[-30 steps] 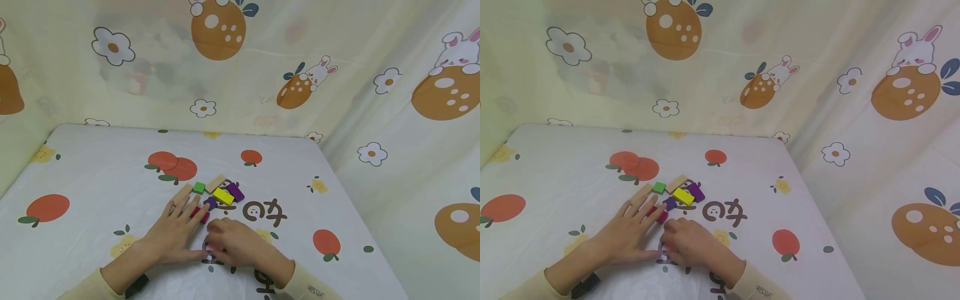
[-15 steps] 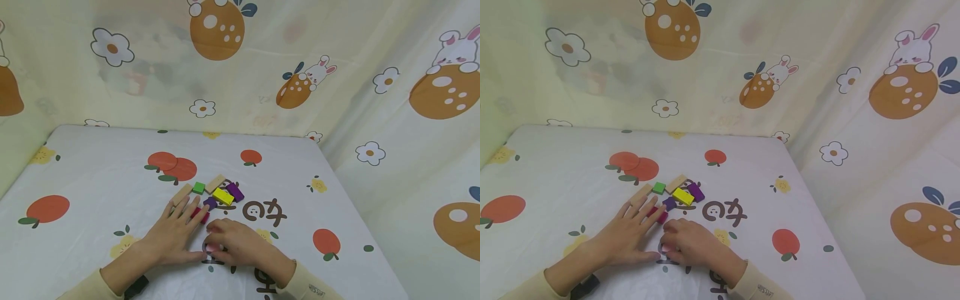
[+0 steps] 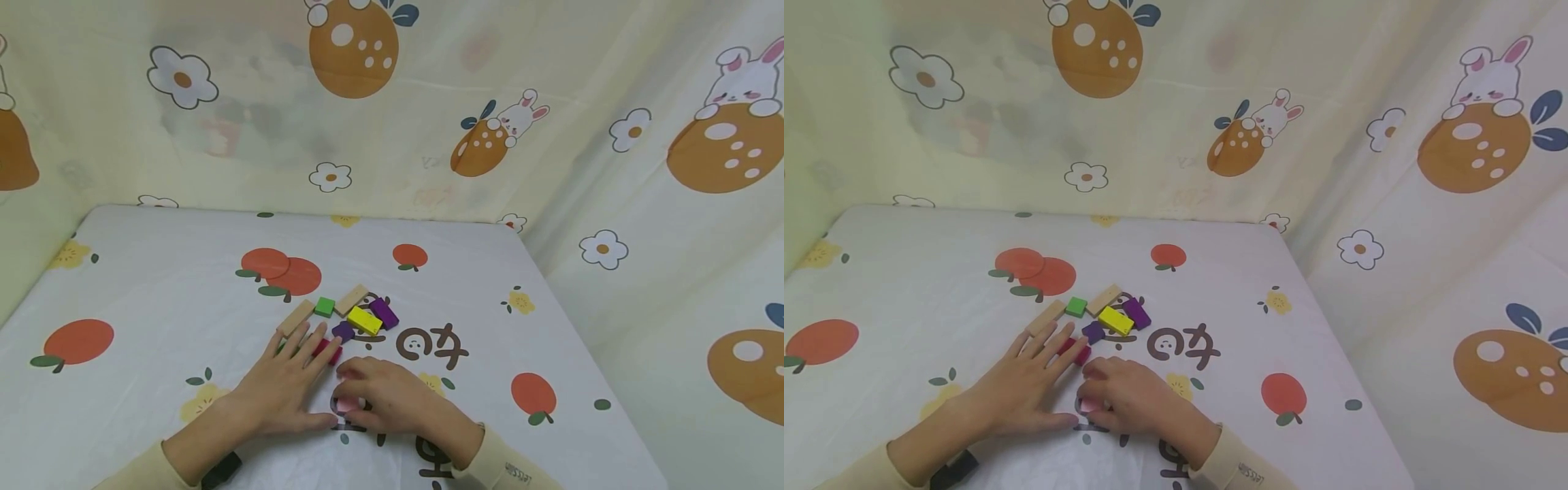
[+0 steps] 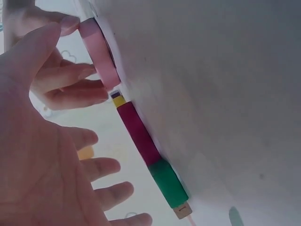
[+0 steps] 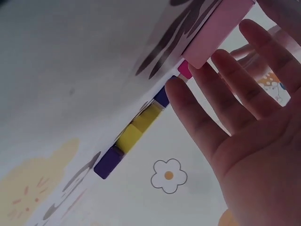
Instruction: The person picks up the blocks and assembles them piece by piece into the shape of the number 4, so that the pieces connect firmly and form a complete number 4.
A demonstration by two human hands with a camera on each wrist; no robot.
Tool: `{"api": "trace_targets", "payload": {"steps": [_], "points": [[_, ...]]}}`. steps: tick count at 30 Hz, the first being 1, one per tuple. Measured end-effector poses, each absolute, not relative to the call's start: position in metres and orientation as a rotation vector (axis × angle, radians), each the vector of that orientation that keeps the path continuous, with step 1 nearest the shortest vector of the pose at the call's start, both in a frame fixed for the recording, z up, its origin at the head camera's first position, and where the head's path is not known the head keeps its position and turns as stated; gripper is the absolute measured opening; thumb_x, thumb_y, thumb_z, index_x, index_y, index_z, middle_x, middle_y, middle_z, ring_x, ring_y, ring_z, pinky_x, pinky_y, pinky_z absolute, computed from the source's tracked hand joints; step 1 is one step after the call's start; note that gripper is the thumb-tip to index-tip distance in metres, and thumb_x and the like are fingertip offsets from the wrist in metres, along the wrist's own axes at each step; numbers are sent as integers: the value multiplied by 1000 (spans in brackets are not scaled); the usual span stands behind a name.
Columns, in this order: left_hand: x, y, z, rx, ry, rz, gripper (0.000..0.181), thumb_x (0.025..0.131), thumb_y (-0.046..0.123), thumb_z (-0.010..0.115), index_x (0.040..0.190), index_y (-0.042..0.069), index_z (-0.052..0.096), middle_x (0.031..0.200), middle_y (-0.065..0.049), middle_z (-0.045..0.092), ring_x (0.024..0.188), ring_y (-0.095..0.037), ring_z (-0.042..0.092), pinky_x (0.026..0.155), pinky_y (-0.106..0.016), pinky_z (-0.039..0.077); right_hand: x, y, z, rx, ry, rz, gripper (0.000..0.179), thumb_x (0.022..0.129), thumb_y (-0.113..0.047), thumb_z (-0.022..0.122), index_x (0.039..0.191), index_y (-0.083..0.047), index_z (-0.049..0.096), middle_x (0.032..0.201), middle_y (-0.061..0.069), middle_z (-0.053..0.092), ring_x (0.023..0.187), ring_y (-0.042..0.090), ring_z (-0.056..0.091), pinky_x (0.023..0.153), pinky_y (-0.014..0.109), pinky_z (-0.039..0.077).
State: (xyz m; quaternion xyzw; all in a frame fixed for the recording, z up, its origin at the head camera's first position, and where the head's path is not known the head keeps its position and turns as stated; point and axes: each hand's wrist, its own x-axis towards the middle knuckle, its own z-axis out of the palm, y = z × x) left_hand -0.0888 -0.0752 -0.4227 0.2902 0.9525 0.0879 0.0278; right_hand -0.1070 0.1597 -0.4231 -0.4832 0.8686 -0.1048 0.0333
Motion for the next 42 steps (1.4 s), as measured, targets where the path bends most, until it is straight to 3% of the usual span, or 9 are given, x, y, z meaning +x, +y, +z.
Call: {"api": "trace_targets", "payload": {"steps": [9, 21, 30, 42], "points": [[-81, -75, -429, 965, 2888, 295, 105, 82, 81, 60, 163, 20, 34, 170, -11, 32, 156, -42, 26, 120, -73, 23, -108, 173, -412, -1385, 2722, -404, 21, 96, -30, 72, 115, -22, 76, 127, -2, 69, 118, 14, 64, 104, 30, 53], [-59, -62, -428, 1034, 2685, 333, 105, 82, 84, 56, 165, 24, 29, 174, -4, 20, 161, -35, 17, 124, -68, 18, -115, 179, -409, -1181, 2785, -313, 23, 97, -30, 71, 118, -20, 77, 127, -2, 70, 123, 18, 64, 107, 38, 54], [-53, -62, -433, 1122, 2701, 229, 103, 85, 87, 48, 164, 23, 33, 173, -2, 25, 159, -35, 23, 123, -65, 25, -126, 177, -408, -1206, 2824, -356, 23, 96, -30, 73, 117, -19, 76, 123, -1, 71, 117, 19, 66, 104, 38, 55], [-55, -62, -432, 1085, 2651, 276, 101, 86, 85, 50, 163, 24, 33, 172, -1, 27, 156, -37, 31, 121, -65, 30, -146, 158, -408, -1283, 2807, -336, 28, 96, -28, 74, 122, -18, 74, 125, 1, 71, 121, 19, 64, 106, 37, 54]]}}
